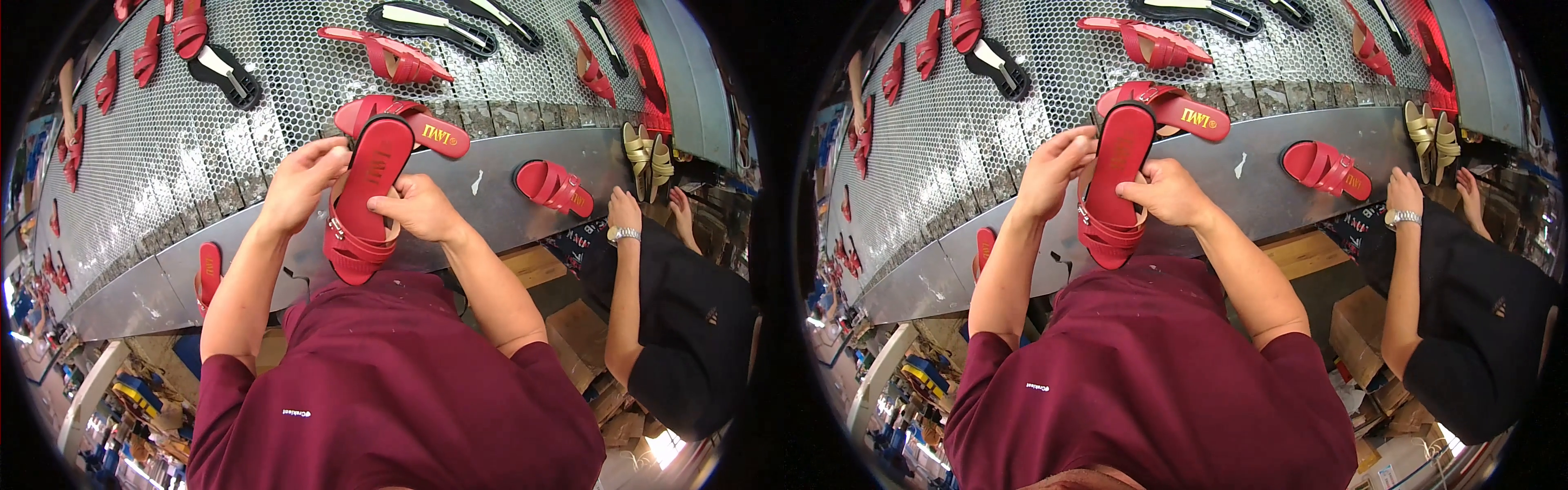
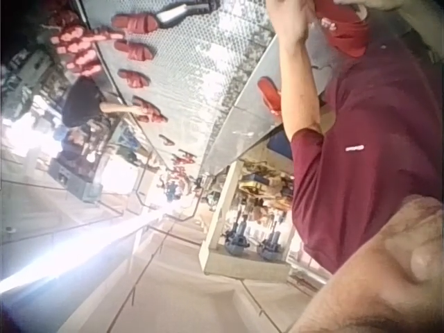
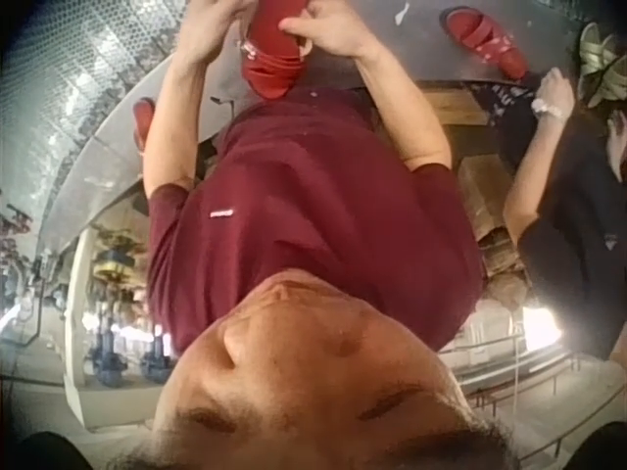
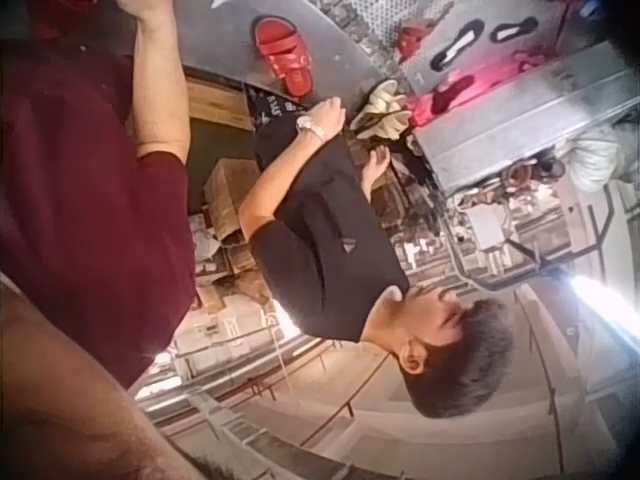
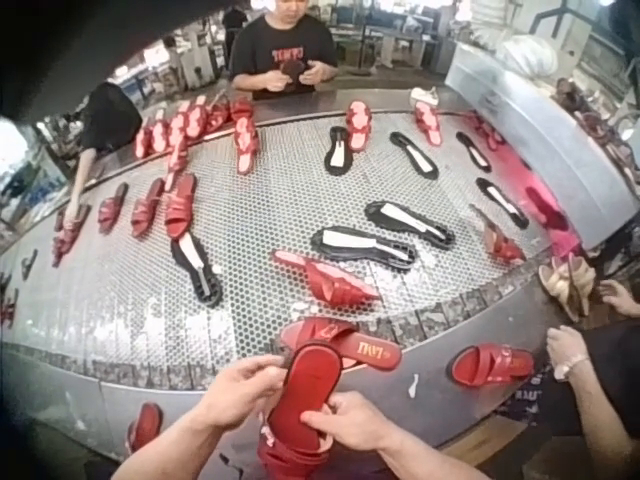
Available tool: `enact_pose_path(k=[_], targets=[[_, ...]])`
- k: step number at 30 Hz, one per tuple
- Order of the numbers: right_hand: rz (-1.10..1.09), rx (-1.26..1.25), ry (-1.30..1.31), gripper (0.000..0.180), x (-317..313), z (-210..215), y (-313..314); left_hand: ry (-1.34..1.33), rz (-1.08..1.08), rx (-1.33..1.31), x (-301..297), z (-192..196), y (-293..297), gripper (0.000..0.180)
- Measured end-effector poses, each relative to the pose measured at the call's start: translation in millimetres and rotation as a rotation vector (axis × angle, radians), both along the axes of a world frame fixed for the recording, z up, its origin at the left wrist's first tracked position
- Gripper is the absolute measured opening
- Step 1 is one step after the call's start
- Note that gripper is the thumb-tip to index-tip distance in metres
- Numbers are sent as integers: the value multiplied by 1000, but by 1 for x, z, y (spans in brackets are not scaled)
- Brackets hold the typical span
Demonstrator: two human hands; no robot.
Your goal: Assembling red sandals by attaching the upper straps to the soles on a conveyor belt in a factory setting.
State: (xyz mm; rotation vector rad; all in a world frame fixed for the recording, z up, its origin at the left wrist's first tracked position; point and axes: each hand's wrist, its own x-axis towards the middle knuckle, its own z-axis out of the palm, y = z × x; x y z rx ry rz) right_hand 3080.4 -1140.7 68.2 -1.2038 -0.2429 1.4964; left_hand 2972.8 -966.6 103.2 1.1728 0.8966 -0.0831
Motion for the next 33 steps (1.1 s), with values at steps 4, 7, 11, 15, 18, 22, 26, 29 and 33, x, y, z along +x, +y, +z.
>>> enact_pose_path(k=[4,7,11,15,18,22,26,29,33], targets=[[-44,-2,17,16,10,-3,-3,80,-16,-207,-53,-12,-12,40],[52,1,-38,18,8,-4,-4,55,-59,-398,-58,-15,-26,34],[23,36,-27,20,15,3,-2,28,-38,-317,-40,-12,-44,25],[28,2,-14,21,18,3,-4,12,-26,-140,-36,-17,-55,20],[-1,55,135,29,17,-14,-18,37,-17,-93,-37,-22,-56,19],[-131,124,428,46,-16,1,-39,-42,219,-260,-38,-35,-49,20],[-141,39,311,42,-32,-17,-25,-52,379,-337,-33,-37,-36,31],[-154,86,156,40,-3,-31,8,-77,620,-460,-37,-39,-16,35],[-147,213,-19,48,61,-17,131,203,405,384,-47,-64,47,57]])
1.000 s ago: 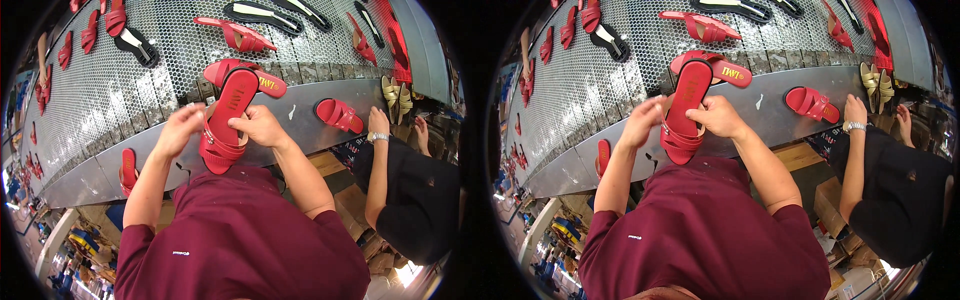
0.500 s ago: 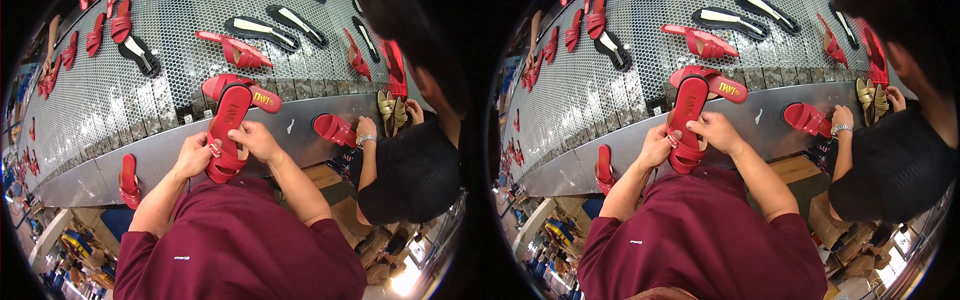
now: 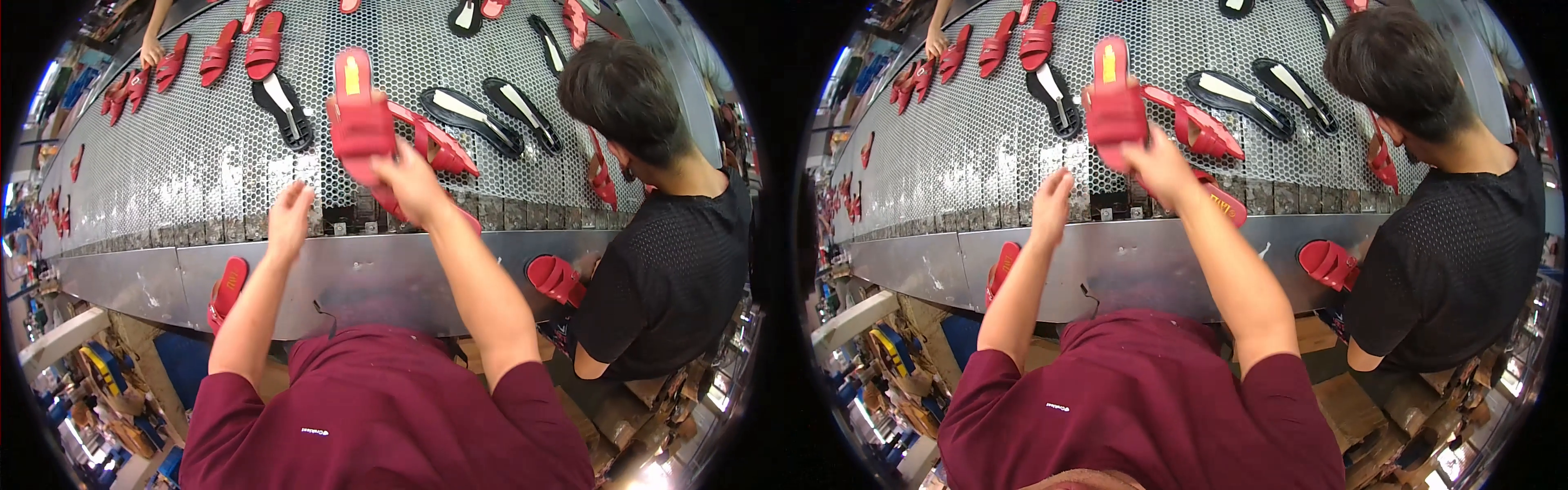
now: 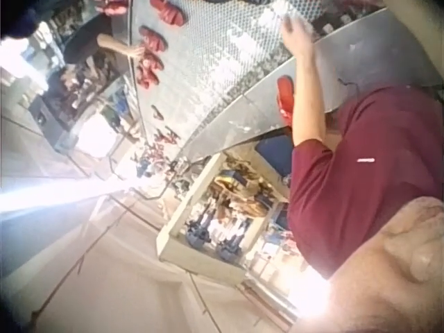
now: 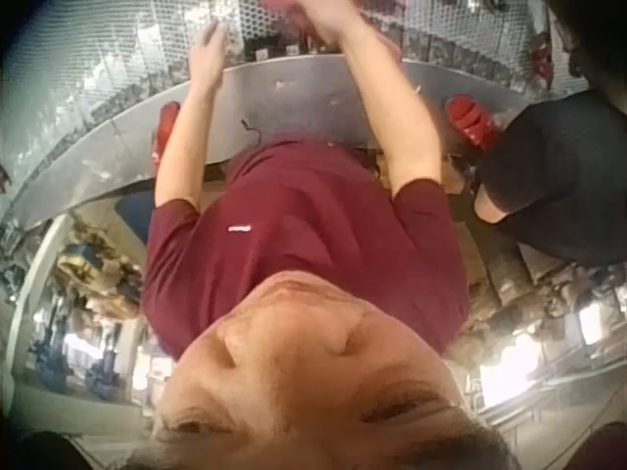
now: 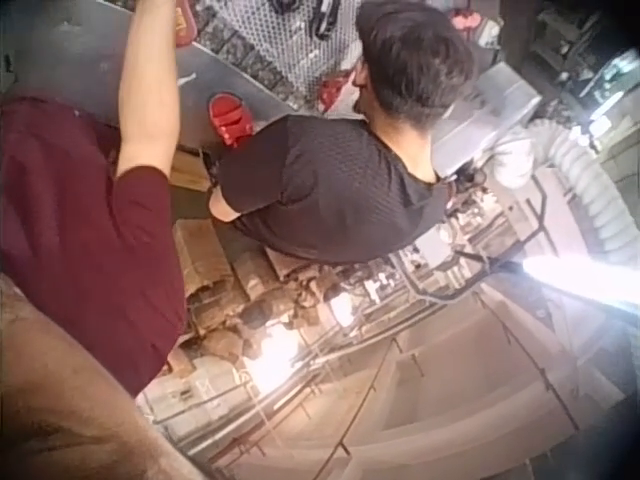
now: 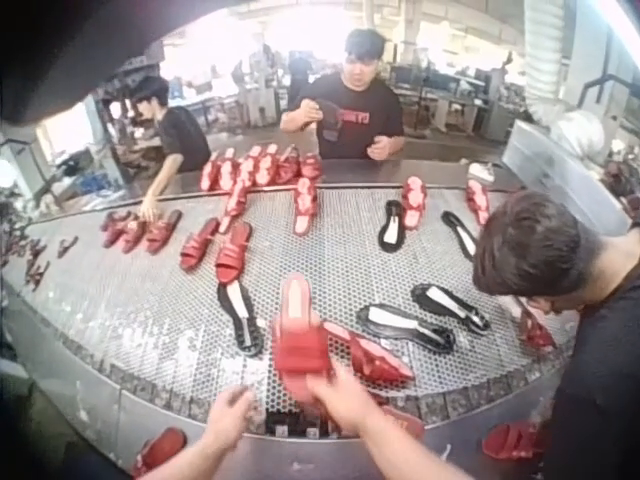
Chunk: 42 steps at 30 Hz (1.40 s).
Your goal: Assembling red sandals by attaching the upper straps to the soles on a conveyor belt in a factory setting.
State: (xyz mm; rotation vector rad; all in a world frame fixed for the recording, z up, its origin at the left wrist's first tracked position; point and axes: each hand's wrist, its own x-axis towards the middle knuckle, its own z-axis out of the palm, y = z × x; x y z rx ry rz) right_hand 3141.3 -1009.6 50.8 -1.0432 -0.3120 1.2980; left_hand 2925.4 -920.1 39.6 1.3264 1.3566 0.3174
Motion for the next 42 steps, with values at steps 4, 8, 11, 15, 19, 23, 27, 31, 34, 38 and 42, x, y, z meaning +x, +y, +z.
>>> enact_pose_path(k=[4,8,11,15,19,23,27,31,34,38,42], targets=[[-29,-195,-375,61,20,2,55,535,-255,835,14,-20,75,79],[83,-63,-1349,52,-6,-9,-21,776,-517,725,36,-24,97,80],[126,-283,-1534,63,-4,-2,-96,626,-550,787,33,-33,106,50],[169,-569,-1648,75,14,-38,-132,518,-650,890,33,-40,97,26],[415,-629,-1451,70,34,-32,-129,442,-742,830,33,-22,63,21],[557,-624,-1141,46,43,11,-139,347,-777,770,17,1,0,23],[452,-499,-1160,36,52,8,-212,310,-947,656,2,20,-96,23],[291,-585,-823,21,42,8,-271,62,-1031,308,7,14,-164,21],[148,-693,-451,16,27,-3,-296,106,-864,326,24,20,-165,19],[-105,-445,-77,25,6,5,-291,389,-486,854,32,-16,-95,58],[-83,-273,140,29,-5,-6,-277,564,-717,562,59,-23,-70,57]])
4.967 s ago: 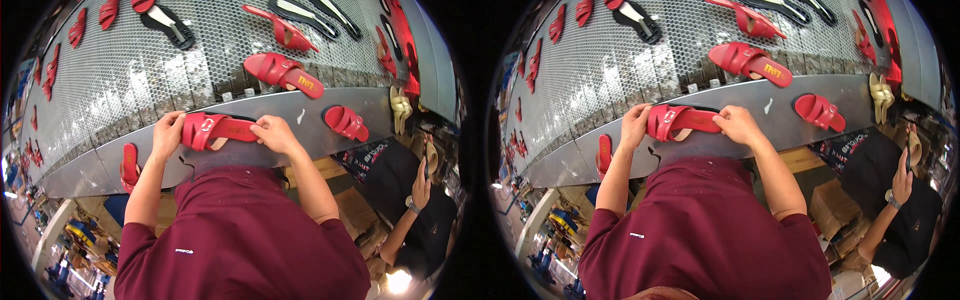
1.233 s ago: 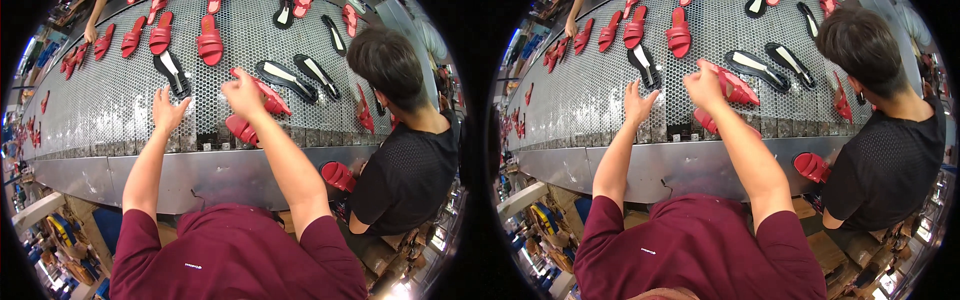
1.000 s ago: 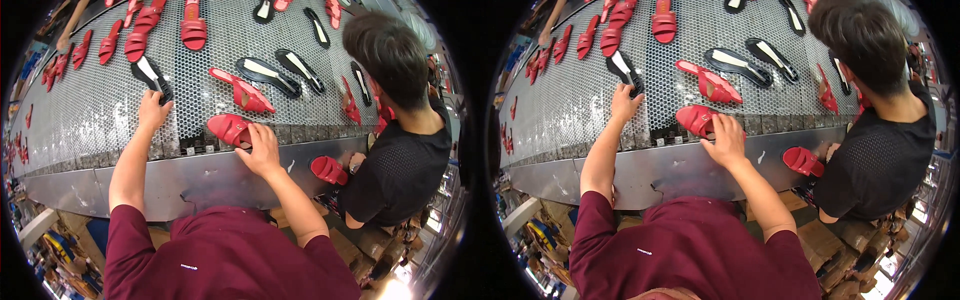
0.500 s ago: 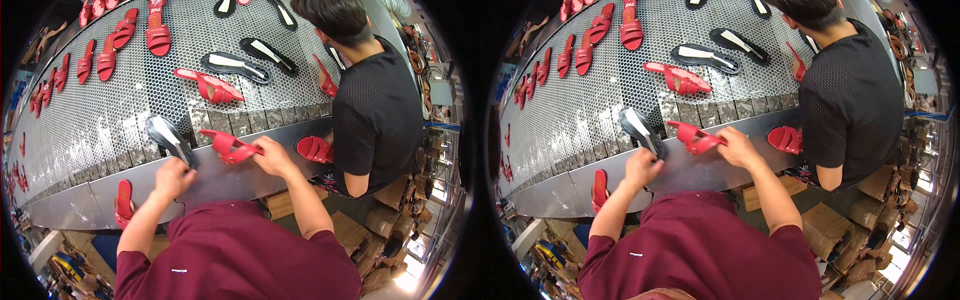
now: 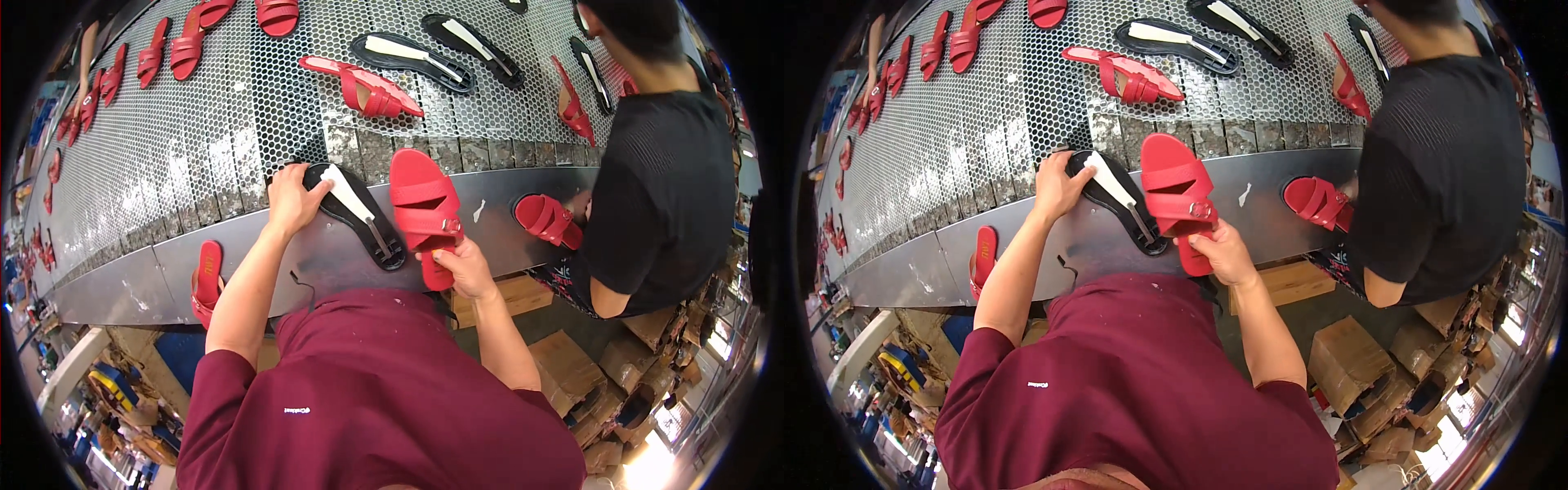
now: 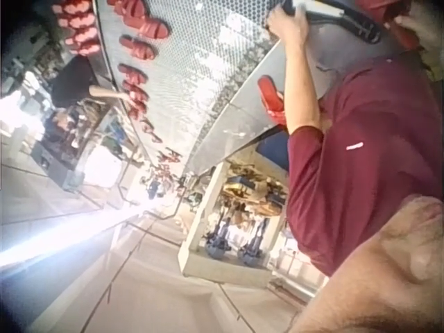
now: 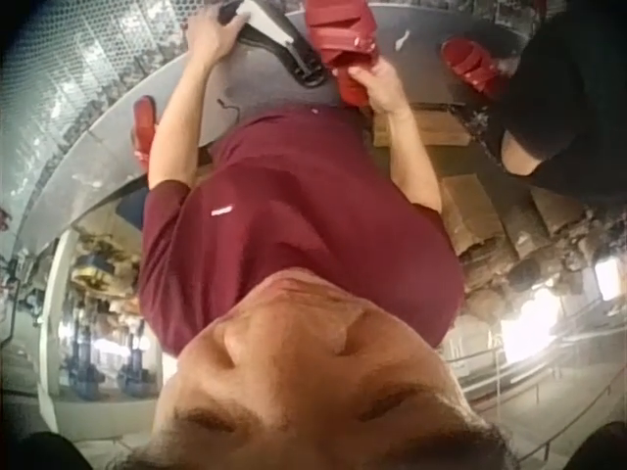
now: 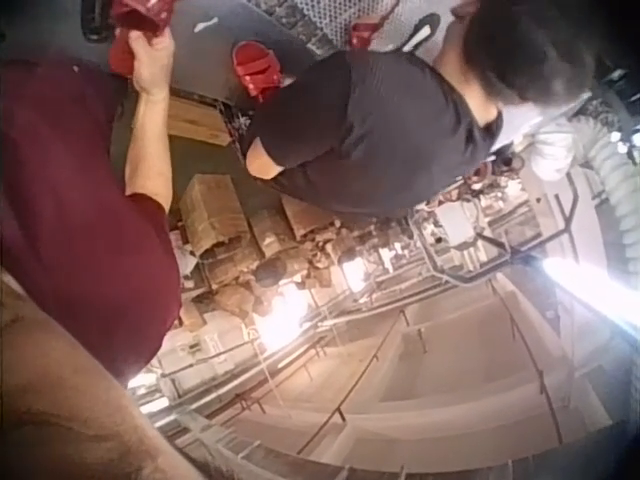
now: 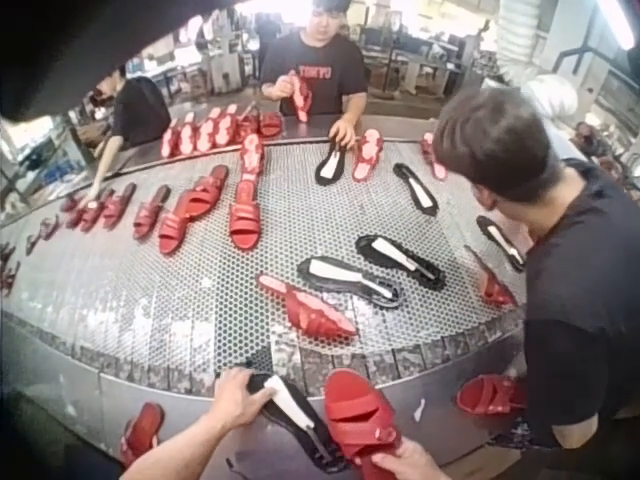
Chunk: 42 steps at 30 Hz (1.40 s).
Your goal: Assembling red sandals by attaching the upper straps to the soles on a conveyor belt in a factory setting.
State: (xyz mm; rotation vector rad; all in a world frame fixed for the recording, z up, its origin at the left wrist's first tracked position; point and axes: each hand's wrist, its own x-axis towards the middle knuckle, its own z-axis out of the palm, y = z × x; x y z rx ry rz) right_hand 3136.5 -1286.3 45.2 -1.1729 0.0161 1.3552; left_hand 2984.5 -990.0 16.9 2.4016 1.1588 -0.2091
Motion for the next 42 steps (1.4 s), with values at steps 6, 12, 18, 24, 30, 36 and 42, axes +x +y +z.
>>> enact_pose_path(k=[6,12,18,24,30,36,42], targets=[[3,-6,-4,17,-17,1,32,-568,424,-638,2,-23,-12,20],[14,-35,-31,14,-23,-12,42,-991,763,-1375,30,5,-30,24],[-44,23,-179,16,-7,-10,45,-663,730,-904,51,18,-39,27],[-72,18,-147,17,0,-14,35,-669,699,-847,54,17,-46,24],[-71,-26,-122,18,3,-16,26,-788,725,-902,48,9,-50,24],[50,106,-314,20,10,11,50,-982,687,-1331,46,12,-51,18],[258,189,-940,26,10,20,71,-811,696,-1338,51,29,-58,23]])
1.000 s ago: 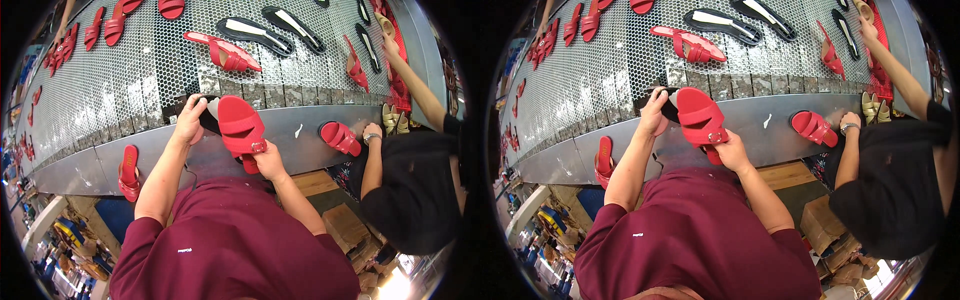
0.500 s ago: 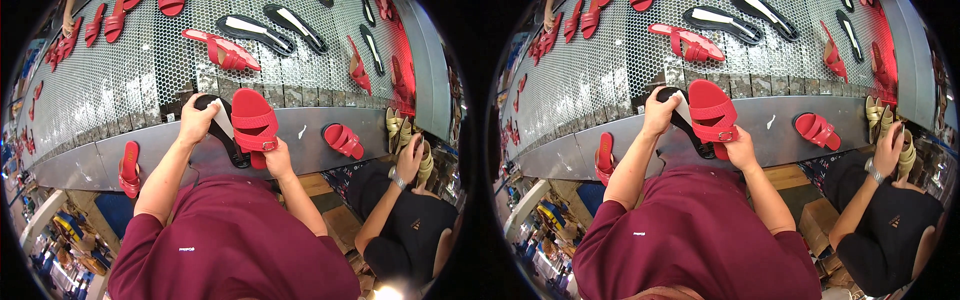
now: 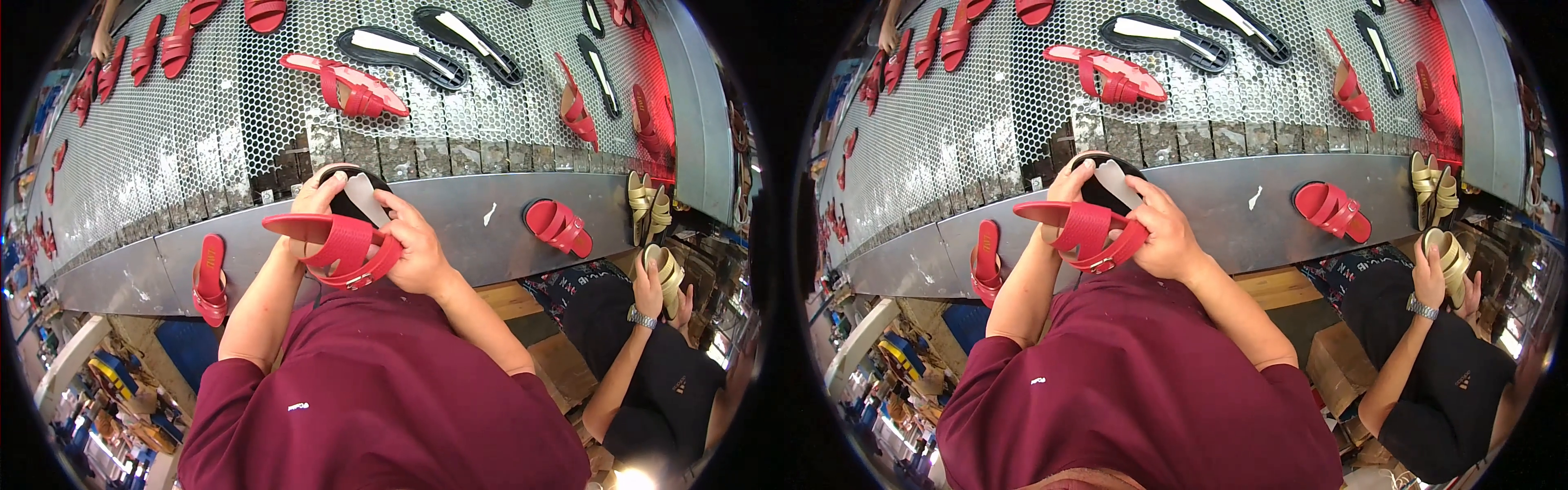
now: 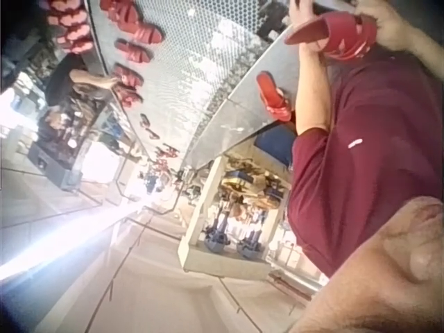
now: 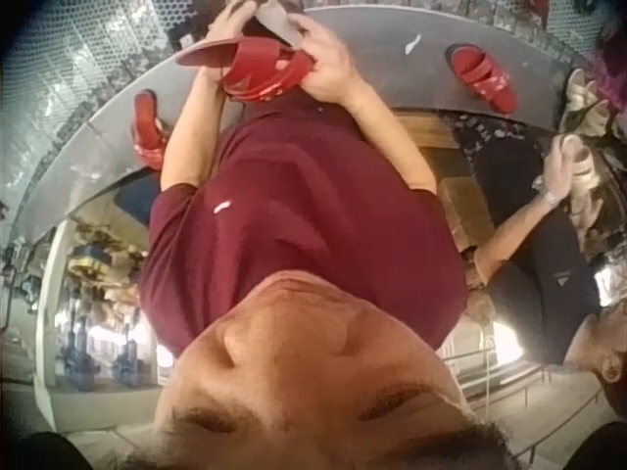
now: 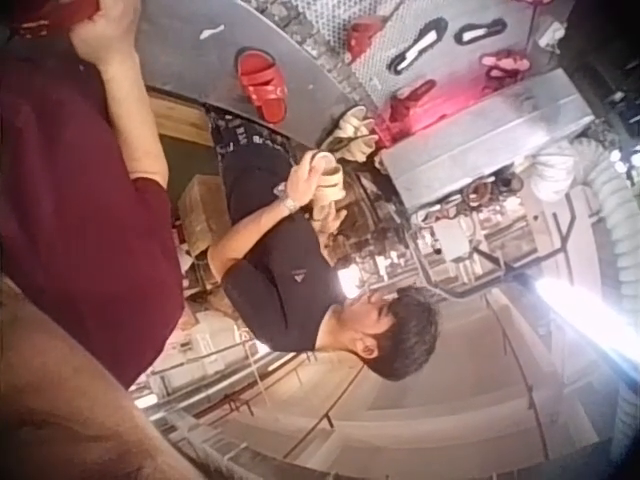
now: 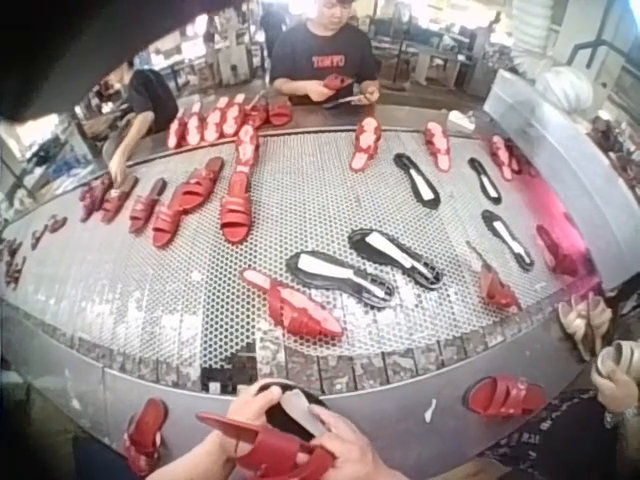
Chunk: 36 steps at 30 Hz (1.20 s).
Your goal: Assembling red sandals by attaching the upper straps to the soles on a conveyor belt in a factory setting.
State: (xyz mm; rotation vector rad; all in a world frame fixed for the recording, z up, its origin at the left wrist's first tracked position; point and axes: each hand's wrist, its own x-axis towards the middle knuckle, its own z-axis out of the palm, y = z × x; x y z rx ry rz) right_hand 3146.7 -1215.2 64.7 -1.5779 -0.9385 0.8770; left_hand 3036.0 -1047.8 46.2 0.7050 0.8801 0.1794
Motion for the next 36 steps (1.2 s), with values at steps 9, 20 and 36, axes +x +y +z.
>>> enact_pose_path(k=[9,20,36], targets=[[3,123,-110,29,13,8,5,-13,31,-32,11,20,-15,22],[-42,156,-125,29,17,9,-3,79,-21,58,20,23,-27,23],[56,158,-194,27,37,0,-10,98,-169,292,38,17,-43,24]])
